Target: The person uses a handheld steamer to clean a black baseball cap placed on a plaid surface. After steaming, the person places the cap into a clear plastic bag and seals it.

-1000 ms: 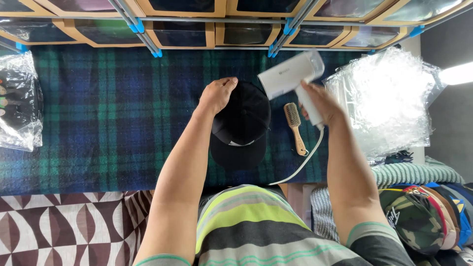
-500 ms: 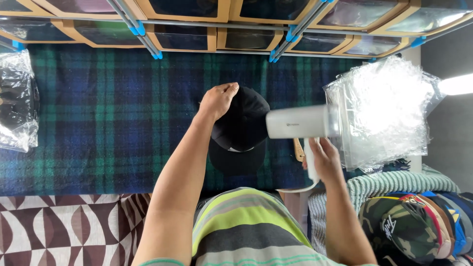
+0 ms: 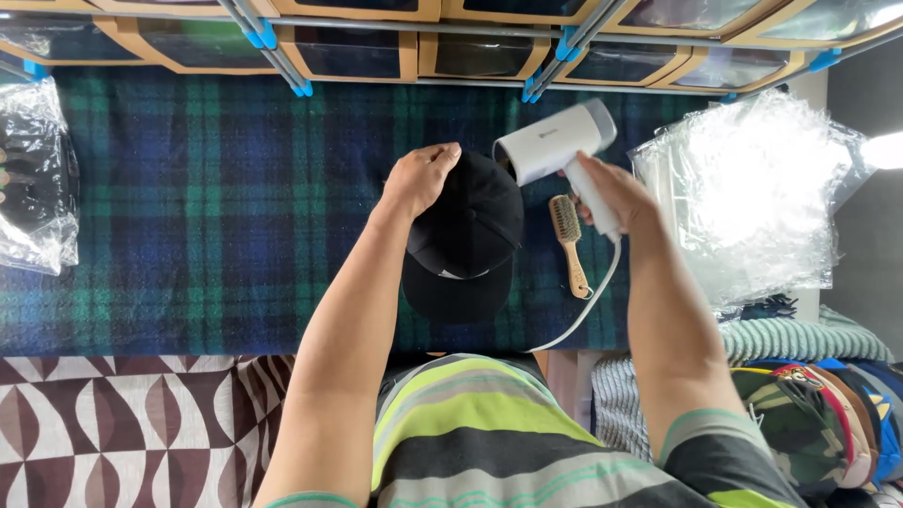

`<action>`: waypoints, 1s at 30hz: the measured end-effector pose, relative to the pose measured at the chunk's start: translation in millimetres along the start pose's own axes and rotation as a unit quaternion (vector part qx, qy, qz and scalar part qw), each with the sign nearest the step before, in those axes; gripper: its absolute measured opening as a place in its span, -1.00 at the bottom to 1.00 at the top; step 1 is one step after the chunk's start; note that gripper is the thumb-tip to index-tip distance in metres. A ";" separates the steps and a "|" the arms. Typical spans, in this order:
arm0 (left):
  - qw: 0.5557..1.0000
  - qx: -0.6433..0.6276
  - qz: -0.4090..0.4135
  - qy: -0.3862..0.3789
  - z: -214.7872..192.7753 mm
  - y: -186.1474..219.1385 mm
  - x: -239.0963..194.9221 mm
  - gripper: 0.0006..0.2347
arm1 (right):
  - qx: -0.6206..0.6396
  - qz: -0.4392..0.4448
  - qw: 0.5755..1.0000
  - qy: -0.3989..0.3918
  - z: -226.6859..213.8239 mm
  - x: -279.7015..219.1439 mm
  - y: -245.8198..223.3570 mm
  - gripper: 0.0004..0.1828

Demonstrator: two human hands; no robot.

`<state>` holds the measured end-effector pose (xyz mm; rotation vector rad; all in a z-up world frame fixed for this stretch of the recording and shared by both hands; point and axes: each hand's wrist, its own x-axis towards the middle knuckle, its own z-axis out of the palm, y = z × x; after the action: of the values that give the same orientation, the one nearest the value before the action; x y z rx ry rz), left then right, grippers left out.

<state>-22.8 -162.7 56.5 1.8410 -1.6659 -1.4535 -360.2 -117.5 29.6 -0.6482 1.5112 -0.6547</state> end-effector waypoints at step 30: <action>0.999 -0.032 -0.006 -0.011 2.5 -5.0 5.9 -0.58 | -0.458 -0.355 0.802 0.144 102.0 -150.7 -58.7 -0.54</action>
<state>-22.7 -165.2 48.8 1.8112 -1.6022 -1.5195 -251.9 -48.1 171.1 -2.0061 1.8400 -0.5448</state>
